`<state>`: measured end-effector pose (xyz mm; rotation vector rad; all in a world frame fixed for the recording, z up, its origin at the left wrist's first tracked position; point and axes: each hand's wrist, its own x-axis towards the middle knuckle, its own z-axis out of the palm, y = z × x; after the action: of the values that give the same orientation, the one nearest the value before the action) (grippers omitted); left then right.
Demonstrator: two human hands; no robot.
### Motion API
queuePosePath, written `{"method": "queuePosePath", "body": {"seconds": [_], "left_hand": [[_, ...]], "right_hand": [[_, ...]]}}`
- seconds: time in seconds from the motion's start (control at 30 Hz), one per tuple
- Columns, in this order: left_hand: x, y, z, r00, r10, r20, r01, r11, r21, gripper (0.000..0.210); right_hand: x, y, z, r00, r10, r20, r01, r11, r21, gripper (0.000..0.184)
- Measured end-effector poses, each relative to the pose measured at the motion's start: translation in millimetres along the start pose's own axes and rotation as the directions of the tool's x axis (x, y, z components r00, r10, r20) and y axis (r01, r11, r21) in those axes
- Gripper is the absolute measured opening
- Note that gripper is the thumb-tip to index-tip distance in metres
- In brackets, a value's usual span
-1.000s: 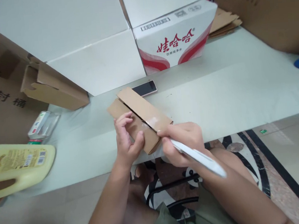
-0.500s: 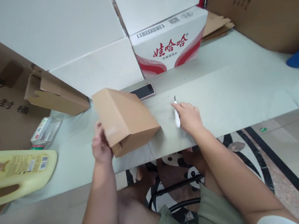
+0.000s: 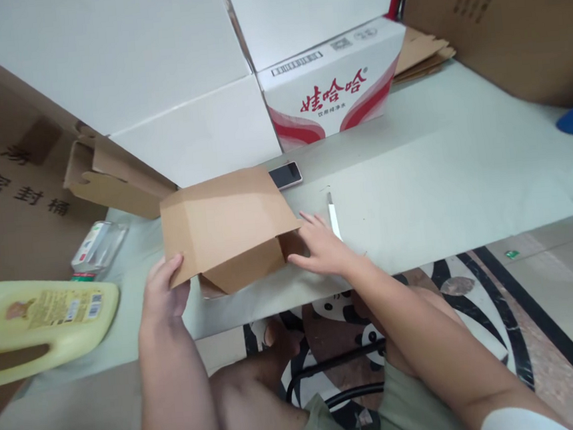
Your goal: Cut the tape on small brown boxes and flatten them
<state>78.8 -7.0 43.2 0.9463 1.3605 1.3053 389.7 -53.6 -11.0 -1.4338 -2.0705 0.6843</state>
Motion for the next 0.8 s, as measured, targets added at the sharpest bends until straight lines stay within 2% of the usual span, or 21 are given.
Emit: {"method": "queuePosePath", "body": {"seconds": [0.1,0.23,0.33,0.43,0.5,0.6,0.7,0.8], "left_hand": [[-1,-3,-6.0,0.999,-0.04,0.021,0.04,0.999,0.029,0.041],[-3,-9,-9.6,0.997,-0.069,0.029,0.069,0.998,0.013,0.042],[-3,-12,-9.3,0.999,-0.053,0.008,0.053,0.999,0.006,0.039],[-2,-12,-7.0,1.0,0.009,-0.011,-0.009,1.0,-0.001,0.034],[-2,-10,-5.3,0.998,0.056,-0.03,-0.057,0.998,-0.014,0.032],[-1,-9,-4.1,0.989,0.102,-0.108,-0.106,0.994,-0.024,0.032],[-1,-8,-5.1,0.975,0.109,-0.193,-0.109,0.994,0.008,0.03],[-1,-7,-6.0,0.977,0.093,-0.194,-0.083,0.995,0.06,0.024]], "right_hand": [[11,-11,5,1.0,-0.002,-0.007,0.003,0.967,0.256,0.065],[16,-14,15,0.991,0.113,-0.066,-0.066,0.867,0.495,0.056],[16,-16,19,0.984,0.156,-0.084,-0.09,0.851,0.517,0.06],[16,-20,19,0.987,0.136,-0.089,-0.078,0.878,0.472,0.056],[18,-22,20,0.986,0.109,-0.127,-0.037,0.882,0.47,0.061],[19,-23,24,0.983,0.104,-0.152,-0.003,0.836,0.549,0.069],[19,-24,25,0.965,0.209,-0.159,-0.068,0.784,0.617,0.059],[16,-28,19,0.927,0.3,-0.225,-0.063,0.716,0.696,0.046]]}}
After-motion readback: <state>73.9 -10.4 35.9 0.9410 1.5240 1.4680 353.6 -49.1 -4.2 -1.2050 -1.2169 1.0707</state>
